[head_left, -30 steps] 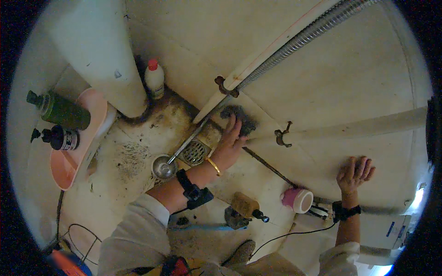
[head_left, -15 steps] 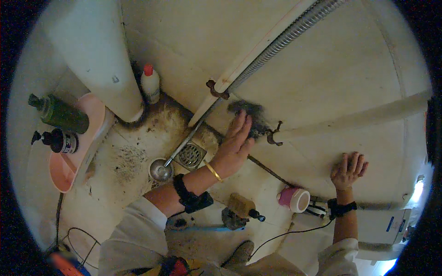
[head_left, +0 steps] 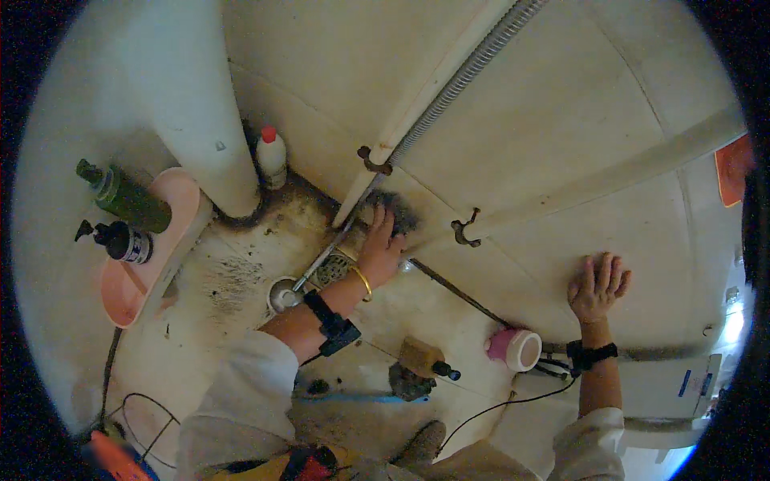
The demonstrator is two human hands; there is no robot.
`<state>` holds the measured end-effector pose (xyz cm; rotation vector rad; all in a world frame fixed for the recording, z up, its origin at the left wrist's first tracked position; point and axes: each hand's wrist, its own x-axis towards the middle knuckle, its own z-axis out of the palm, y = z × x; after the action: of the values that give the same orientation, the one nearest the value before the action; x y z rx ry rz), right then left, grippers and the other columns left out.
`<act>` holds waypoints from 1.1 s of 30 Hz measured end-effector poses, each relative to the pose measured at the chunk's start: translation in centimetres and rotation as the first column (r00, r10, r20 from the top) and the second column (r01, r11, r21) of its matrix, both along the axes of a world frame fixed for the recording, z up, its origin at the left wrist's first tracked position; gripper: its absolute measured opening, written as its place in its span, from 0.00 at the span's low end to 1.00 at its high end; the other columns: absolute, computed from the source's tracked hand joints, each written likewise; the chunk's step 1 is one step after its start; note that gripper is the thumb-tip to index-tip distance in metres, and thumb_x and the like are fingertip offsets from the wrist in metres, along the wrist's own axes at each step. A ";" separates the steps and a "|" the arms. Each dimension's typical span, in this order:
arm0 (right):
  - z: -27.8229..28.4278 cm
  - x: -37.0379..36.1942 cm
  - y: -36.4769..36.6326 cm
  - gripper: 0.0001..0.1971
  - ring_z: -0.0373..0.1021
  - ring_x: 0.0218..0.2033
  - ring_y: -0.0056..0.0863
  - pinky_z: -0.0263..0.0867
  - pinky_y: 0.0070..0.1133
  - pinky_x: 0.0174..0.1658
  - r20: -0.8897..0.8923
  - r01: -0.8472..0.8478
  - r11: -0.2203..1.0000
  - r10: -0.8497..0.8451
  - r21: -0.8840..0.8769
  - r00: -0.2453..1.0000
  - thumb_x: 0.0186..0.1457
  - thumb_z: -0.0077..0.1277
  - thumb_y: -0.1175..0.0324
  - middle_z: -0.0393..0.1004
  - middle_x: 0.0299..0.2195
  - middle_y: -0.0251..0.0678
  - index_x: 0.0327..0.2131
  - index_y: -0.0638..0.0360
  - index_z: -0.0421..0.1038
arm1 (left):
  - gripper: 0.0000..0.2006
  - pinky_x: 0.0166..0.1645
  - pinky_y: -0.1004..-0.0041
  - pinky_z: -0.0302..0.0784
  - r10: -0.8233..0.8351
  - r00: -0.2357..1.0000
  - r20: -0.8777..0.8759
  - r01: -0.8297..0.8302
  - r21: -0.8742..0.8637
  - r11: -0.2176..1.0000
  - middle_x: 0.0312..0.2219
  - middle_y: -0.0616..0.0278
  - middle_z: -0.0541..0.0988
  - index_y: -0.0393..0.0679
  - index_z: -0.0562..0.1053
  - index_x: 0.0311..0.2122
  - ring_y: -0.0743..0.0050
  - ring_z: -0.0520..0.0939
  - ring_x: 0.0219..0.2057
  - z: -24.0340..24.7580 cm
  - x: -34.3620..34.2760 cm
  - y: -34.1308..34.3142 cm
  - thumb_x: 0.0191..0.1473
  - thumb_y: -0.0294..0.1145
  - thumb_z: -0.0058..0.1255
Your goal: The person scrubs the floor tiles and the lower part of a tiled wall around a drain using a scouring pad and a brush.
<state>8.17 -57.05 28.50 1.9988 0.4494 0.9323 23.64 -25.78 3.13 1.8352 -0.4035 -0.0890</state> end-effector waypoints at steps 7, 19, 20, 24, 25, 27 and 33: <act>0.2 -0.9 -0.5 0.21 0.51 0.59 0.45 0.39 0.44 0.61 -0.023 0.084 0.996 -0.085 -0.016 0.996 0.55 0.35 0.56 0.57 0.56 0.46 0.50 0.51 0.65 | 0.27 0.65 0.66 0.41 -0.296 0.945 -0.139 0.275 0.826 0.491 0.60 0.41 0.50 0.36 0.58 0.57 0.47 0.47 0.62 -7.0 2.8 -2.3 0.54 0.38 0.41; -0.4 0.1 -0.3 0.20 0.51 0.59 0.46 0.39 0.43 0.61 0.033 -0.010 0.999 0.009 0.030 0.999 0.54 0.36 0.60 0.58 0.56 0.45 0.50 0.51 0.64 | 0.33 0.64 0.68 0.46 -0.049 0.983 -0.177 0.025 -0.134 0.991 0.61 0.42 0.46 0.36 0.52 0.60 0.48 0.49 0.62 -10.7 1.0 -3.3 0.52 0.41 0.44; -0.5 -0.1 -0.6 0.20 0.51 0.59 0.46 0.39 0.43 0.61 0.026 -0.009 0.999 0.008 0.032 1.000 0.54 0.36 0.60 0.58 0.56 0.45 0.50 0.51 0.64 | 0.33 0.64 0.68 0.46 -0.050 0.982 -0.184 0.026 -0.132 0.991 0.61 0.42 0.46 0.36 0.52 0.60 0.48 0.49 0.62 -10.5 0.4 -3.4 0.52 0.41 0.44; -0.3 -0.9 -0.6 0.20 0.50 0.59 0.48 0.39 0.44 0.60 -0.005 0.054 0.998 -0.054 0.019 0.999 0.55 0.38 0.60 0.57 0.56 0.46 0.51 0.51 0.64 | 0.30 0.62 0.66 0.53 -0.053 0.992 -0.111 0.064 0.099 0.993 0.58 0.42 0.55 0.38 0.55 0.59 0.43 0.54 0.60 -11.9 0.4 -3.7 0.52 0.38 0.45; -0.4 -0.3 -0.1 0.20 0.50 0.59 0.48 0.39 0.45 0.60 0.004 0.027 0.999 -0.027 0.020 1.000 0.55 0.38 0.60 0.57 0.56 0.47 0.51 0.51 0.64 | 0.29 0.61 0.64 0.55 -0.045 0.987 -0.156 0.107 0.421 0.901 0.56 0.42 0.58 0.40 0.56 0.58 0.42 0.56 0.59 -15.3 1.3 -3.5 0.52 0.38 0.45; -0.8 0.9 0.3 0.20 0.50 0.59 0.49 0.39 0.45 0.60 0.018 0.006 1.000 -0.007 0.025 1.000 0.55 0.37 0.59 0.57 0.56 0.47 0.51 0.52 0.64 | 0.28 0.60 0.63 0.56 -0.103 0.994 -0.047 0.112 0.566 0.817 0.55 0.41 0.59 0.39 0.58 0.57 0.41 0.58 0.57 -21.2 3.1 -2.5 0.53 0.39 0.44; -0.3 -2.1 -1.8 0.21 0.51 0.58 0.50 0.39 0.45 0.60 0.015 0.103 0.995 -0.103 -0.007 0.995 0.56 0.35 0.58 0.57 0.56 0.47 0.51 0.52 0.63 | 0.28 0.57 0.62 0.60 -0.091 0.921 -0.378 0.163 0.164 0.973 0.51 0.37 0.64 0.35 0.66 0.51 0.42 0.66 0.52 -7.4 1.7 -3.6 0.50 0.46 0.48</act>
<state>6.08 -58.82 28.17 1.9871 0.3380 0.8799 25.38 -29.40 -4.26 1.9280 -0.2536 -0.5734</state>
